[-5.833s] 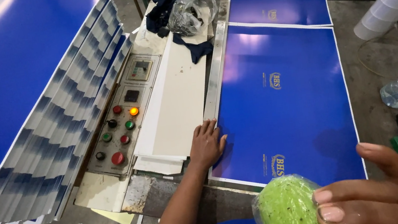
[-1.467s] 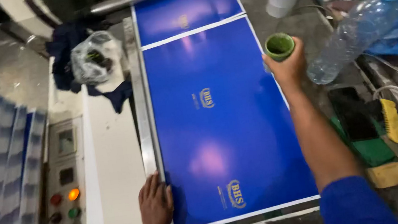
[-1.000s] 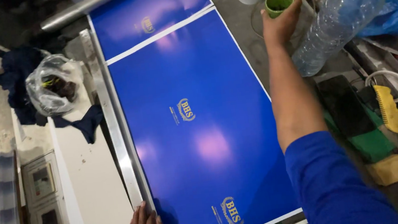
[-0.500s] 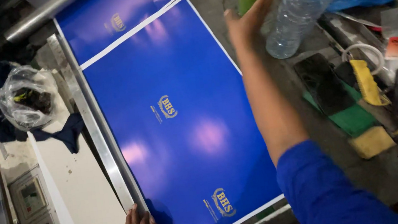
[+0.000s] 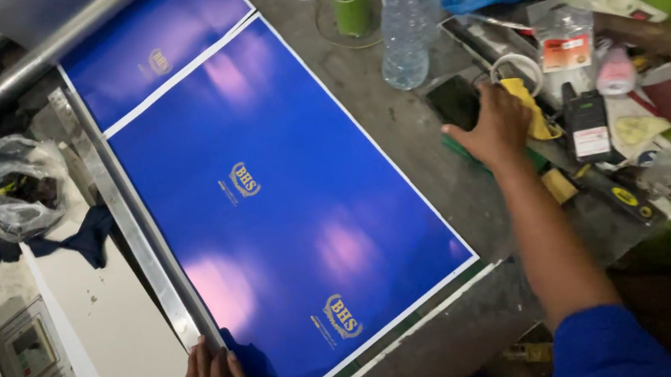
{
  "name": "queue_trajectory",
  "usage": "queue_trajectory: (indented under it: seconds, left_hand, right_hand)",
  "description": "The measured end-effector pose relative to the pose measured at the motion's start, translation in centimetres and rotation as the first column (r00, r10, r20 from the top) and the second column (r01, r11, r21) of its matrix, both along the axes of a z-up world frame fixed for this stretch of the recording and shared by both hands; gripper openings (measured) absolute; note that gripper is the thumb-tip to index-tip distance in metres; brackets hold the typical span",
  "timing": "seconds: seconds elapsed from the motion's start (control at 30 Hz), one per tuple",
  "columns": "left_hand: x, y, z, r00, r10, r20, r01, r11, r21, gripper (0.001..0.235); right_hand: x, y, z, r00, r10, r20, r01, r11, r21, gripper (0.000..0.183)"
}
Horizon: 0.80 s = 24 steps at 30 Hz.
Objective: Operating a laminating machine to process blue printed sheets.
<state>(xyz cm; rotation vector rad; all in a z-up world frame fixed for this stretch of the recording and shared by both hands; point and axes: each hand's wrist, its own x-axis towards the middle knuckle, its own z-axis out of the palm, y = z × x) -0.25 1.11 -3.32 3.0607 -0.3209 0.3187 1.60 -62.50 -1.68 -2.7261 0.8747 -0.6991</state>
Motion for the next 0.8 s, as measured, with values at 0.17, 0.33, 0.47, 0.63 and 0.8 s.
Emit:
queue_trajectory:
  seconds: [0.17,0.33,0.47,0.63,0.8]
  left_hand:
    - [-0.2,0.2,-0.5,0.999,-0.020,0.041,0.023,0.998,-0.062,0.024]
    - [-0.4,-0.2,-0.2,0.999,0.020,0.041,-0.017,0.997,-0.069,0.024]
    - [-0.4,0.0,-0.5,0.999,0.008,0.040,-0.007,1.000,-0.027,0.026]
    - [-0.5,0.2,-1.0,0.999,0.043,0.002,-0.043,0.998,0.046,0.027]
    - [-0.6,-0.4,-0.1,0.999,0.052,-0.002,-0.052,0.998,0.019,0.026]
  right_hand:
    - [0.7,0.0,1.4,0.984,0.046,-0.171,-0.029,0.995,0.100,0.097]
    - [0.6,-0.1,0.5,0.970,0.063,-0.237,-0.046,0.996,0.078,0.105]
    - [1.1,0.1,1.3,0.953,0.014,-0.303,0.038,0.986,0.164,0.111]
    - [0.8,-0.1,1.6,0.902,0.006,-0.432,0.123,0.954,0.272,0.117]
    - [-0.6,0.8,1.1,0.916,0.012,-0.401,0.083,0.972,0.220,0.119]
